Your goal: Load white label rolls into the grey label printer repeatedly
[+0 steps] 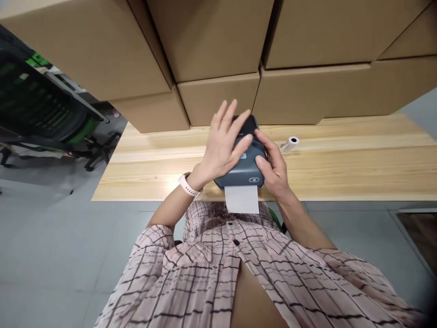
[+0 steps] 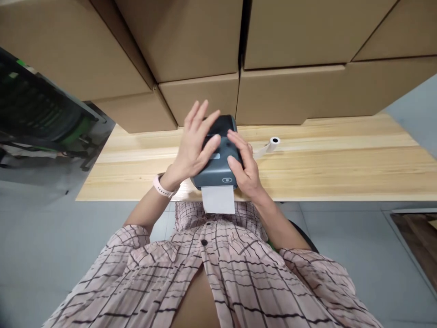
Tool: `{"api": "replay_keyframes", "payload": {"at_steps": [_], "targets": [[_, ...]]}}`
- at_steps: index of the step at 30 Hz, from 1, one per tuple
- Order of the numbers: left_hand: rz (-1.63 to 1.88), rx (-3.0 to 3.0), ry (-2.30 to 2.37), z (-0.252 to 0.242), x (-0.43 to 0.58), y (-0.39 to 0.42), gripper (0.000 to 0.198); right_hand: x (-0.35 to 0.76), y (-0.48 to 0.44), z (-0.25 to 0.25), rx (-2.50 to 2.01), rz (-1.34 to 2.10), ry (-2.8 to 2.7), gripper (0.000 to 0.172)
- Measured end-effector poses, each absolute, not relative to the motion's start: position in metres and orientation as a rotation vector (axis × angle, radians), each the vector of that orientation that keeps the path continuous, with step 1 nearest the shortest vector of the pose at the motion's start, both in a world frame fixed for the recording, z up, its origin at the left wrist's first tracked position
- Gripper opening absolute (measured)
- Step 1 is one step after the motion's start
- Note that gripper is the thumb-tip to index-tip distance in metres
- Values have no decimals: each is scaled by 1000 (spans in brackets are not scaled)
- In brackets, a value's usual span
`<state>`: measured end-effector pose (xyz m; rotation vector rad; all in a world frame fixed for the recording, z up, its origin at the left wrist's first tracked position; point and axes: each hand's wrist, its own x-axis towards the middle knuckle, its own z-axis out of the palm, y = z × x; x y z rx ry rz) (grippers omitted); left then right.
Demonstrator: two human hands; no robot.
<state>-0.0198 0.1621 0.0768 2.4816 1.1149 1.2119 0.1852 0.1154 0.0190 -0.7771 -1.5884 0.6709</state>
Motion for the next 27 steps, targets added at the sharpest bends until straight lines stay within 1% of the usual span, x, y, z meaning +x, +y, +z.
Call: {"api": "replay_keyframes", "payload": {"at_steps": [3,5,7,10,14,17,18,20,22,23,24,25,26,27], "targets": [[1019,2568,1109,66,-11,162,75,185,112,1,-851,839,-1480,77],[936,2595,1121,61,-10,158,77,187,108,-7,-895,968,-1425,85],[887,2611,1140,60,-11,154,78,188,103,-10,-920,1053,-1393,88],[858,2625,1165,61,-10,151,78,188,99,-10,-933,1081,-1380,88],[897,2630,1194,63,-6,152,77,180,96,-8,-899,1007,-1328,81],[1118,2581,1233,60,-7,146,67,174,95,-7,-911,910,-1286,75],[1259,2532,1262,56,-9,140,61,174,95,-6,-918,879,-1278,75],[1654,2356,1335,44,-14,118,45,173,96,-5,-934,835,-1273,75],[2062,2053,1399,28,-20,85,26,174,98,-3,-935,827,-1280,72],[2165,1883,1390,20,-24,67,23,175,98,-3,-927,835,-1284,69],[2045,1727,1417,14,-26,49,34,175,98,-2,-915,847,-1286,67],[1798,1625,1419,10,-29,33,47,175,98,-2,-900,862,-1283,64],[1492,1503,1418,7,-30,19,55,176,99,-2,-884,872,-1276,62],[1191,1381,1376,6,-32,10,58,176,99,-1,-872,877,-1267,60]]}}
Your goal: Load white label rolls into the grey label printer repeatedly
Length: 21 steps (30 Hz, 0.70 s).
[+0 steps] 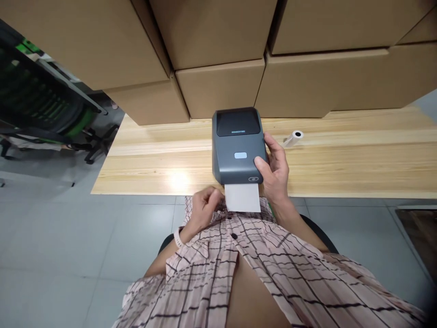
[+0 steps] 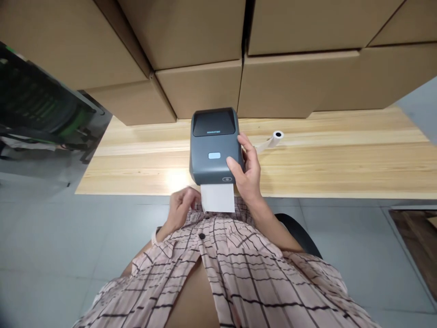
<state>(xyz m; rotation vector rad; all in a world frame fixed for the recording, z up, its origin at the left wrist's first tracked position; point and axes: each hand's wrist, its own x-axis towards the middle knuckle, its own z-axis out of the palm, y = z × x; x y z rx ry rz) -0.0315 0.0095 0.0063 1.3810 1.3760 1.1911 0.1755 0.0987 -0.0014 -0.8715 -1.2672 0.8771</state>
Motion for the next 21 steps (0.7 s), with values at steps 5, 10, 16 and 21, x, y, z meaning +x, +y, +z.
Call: {"api": "replay_keyframes", "payload": {"at_steps": [5,10,16,21], "targets": [[647,980,1087,16,-27,8,59,173,100,-1,-842,851,-1258,56],[659,942,953,28,-22,17,58,178,100,6,-909,750,-1373,41],[783,1165,1108,41,-52,14,65,196,100,26,-951,355,-1863,39],[1342,1275,1367,44,-71,26,48,193,107,48,-972,402,-2068,39]]}}
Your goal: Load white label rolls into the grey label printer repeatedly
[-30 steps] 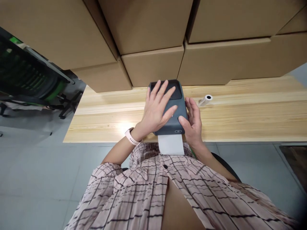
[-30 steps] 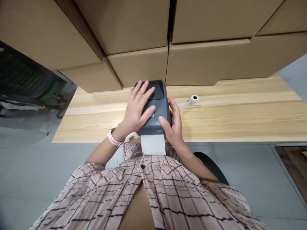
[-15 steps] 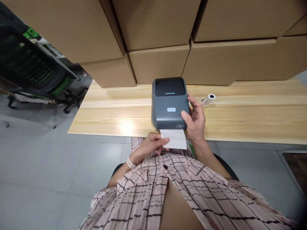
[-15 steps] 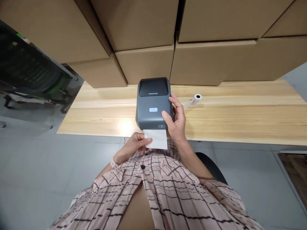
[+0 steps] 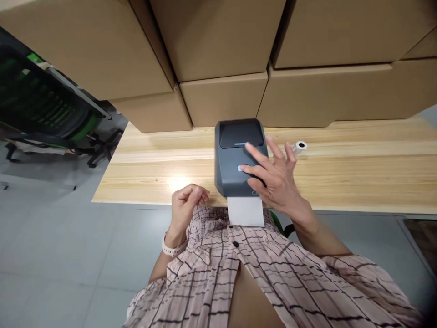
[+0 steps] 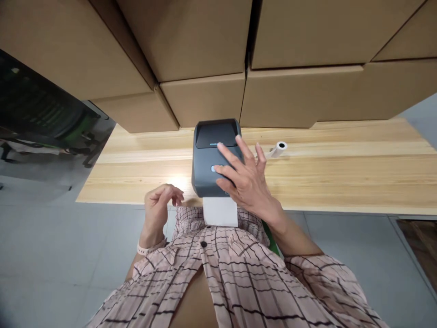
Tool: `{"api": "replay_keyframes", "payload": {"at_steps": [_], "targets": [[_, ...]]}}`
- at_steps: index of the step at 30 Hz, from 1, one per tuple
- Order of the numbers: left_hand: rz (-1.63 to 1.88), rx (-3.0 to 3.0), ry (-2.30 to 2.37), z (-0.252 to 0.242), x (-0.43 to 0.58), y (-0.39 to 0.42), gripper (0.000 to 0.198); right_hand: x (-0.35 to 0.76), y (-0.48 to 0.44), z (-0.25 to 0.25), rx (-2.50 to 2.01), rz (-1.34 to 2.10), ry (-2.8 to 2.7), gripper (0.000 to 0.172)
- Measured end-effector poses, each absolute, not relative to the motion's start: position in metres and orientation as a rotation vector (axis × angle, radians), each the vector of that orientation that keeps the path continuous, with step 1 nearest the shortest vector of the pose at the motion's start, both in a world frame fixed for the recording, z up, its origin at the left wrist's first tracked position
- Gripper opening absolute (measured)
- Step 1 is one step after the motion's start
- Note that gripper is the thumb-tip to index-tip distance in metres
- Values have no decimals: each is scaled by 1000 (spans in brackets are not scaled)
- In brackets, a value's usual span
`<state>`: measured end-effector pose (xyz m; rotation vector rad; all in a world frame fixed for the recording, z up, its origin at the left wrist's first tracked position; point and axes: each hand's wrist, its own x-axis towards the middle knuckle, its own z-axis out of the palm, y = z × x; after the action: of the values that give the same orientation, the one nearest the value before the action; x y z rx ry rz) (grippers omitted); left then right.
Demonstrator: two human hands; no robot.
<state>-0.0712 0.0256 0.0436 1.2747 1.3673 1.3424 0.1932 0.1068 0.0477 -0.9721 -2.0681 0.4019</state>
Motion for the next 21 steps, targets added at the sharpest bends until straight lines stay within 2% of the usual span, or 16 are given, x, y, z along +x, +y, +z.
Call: {"api": "replay_keyframes", "payload": {"at_steps": [3,4,8,11,16,21], "targets": [[1493,1451,1429,35,-65,35,29,192,112,54,-942,386,-2148,30],[1506,1519,1422,30,-61,37,32,193,112,53,-934,369,-2159,29],[1392,1662,1313,4,-44,37,85,205,99,30,-949,322,-2000,38],[1249,1601,1257,-10,-38,32,102,210,81,5,-1019,434,-1721,49],[1260,1611,1215,-22,-36,31,90,206,63,-24,-1082,668,-1558,59],[1349,1724,1256,-19,-37,36,80,208,62,-21,-999,773,-1579,67]]}}
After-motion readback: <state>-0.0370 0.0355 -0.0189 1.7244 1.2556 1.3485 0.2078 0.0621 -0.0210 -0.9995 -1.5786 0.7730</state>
